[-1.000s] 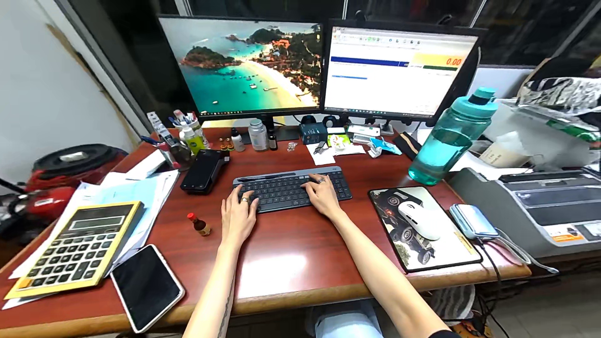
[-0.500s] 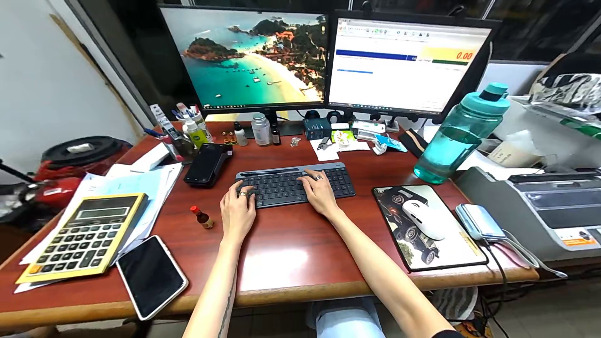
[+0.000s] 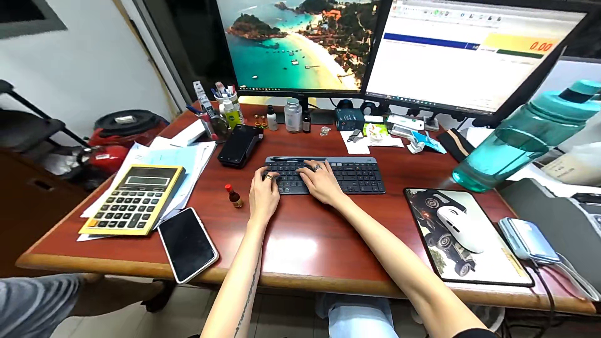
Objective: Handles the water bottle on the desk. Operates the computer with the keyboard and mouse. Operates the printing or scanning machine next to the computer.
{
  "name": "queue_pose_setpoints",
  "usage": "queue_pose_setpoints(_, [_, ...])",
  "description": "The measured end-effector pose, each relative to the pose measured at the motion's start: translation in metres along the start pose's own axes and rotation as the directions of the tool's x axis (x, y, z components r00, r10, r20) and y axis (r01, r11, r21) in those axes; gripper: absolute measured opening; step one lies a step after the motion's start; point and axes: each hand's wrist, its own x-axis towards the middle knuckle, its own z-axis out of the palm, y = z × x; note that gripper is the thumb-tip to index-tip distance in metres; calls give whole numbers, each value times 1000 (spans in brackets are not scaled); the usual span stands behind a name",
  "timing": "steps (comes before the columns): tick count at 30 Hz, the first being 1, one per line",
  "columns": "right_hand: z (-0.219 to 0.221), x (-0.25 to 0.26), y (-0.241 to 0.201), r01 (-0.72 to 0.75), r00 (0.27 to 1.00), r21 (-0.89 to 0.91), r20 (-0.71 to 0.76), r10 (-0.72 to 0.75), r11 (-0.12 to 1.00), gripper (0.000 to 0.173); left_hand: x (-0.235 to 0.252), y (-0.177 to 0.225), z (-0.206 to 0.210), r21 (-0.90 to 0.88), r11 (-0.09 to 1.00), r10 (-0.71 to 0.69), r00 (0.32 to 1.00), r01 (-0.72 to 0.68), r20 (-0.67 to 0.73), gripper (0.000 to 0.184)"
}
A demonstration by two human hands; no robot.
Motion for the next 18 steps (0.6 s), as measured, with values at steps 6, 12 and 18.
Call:
queue_pose_setpoints(6, [1, 1, 1, -17, 999, -35, -31, 16, 999, 43, 0, 3, -2, -15, 1000, -22, 1000, 22, -12, 26])
queue_pose_setpoints(12, [-6, -24, 14, -23, 967, 47, -252, 34, 999, 37, 0, 6, -3, 41, 999, -7, 1000, 6, 17, 27])
queue_pose_setpoints(18, [6, -22, 15, -117, 989, -12, -94, 115, 993, 41, 1, 1, 1, 70, 995, 77, 997, -77, 7, 31])
